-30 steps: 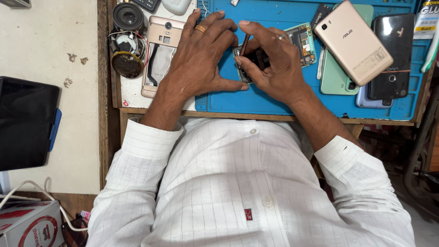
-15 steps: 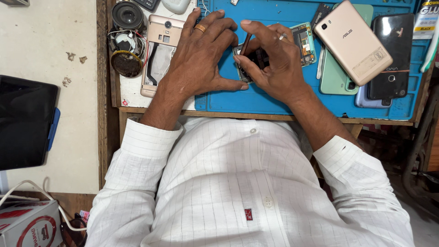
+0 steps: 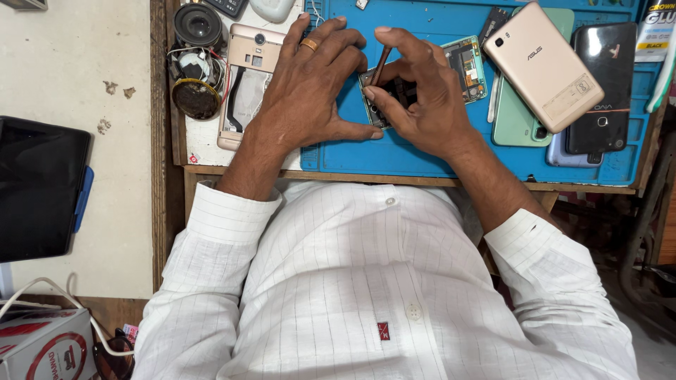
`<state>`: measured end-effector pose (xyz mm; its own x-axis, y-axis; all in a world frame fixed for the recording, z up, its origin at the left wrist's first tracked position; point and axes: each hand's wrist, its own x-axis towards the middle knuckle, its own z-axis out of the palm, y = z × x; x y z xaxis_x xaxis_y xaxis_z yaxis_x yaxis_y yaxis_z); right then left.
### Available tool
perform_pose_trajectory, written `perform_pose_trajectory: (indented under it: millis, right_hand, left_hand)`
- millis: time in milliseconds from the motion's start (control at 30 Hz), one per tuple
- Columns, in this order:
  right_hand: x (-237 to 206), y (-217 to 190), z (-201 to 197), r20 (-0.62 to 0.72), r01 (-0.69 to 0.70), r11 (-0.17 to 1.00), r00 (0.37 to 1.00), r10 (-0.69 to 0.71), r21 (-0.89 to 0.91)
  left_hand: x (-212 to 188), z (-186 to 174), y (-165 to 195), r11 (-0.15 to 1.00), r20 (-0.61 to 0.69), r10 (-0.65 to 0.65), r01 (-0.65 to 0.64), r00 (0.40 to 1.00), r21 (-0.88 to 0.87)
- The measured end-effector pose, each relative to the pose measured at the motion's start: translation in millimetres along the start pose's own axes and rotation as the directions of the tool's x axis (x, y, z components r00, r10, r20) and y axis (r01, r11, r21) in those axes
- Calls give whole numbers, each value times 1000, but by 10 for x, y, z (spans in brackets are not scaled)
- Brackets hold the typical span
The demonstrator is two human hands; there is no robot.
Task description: The person pries open a disassembled smartphone on a blue repair mat, removes the back cover, and uses a pointed tool to work on the exposed motherboard and internal components. They reposition the phone body and continue probing and adjusting parts on the board.
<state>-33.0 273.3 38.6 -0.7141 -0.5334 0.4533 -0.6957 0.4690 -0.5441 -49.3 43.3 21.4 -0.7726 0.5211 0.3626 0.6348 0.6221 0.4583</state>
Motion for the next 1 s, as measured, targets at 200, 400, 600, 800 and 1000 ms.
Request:
perform_pose_trajectory:
  millis: [200,400,600,800,1000]
  right_hand:
    - [-48,49,16,20,-55,994,998,53,97]
    - [-52,69,16,-15,-33,997,999,34,76]
    - [-51,60,11,0,-38,996,999,38,83]
    - [-65,73,10,5,-44,996,999,43,83]
    - [-41,62,9,5,-50,989,999,50,140]
  left_hand:
    - [-6,-1,-2,1000,7,2,-2,1000,7]
    - [-9,3,-1,1000,3,8,-8,1000,16]
    - [-11,8,1,1000,3,11,-11,1000,10]
    - [-10,18,7,1000,2,7,-7,1000,14]
    - [-6,27,13,1000,-4,12,-12,1000,14]
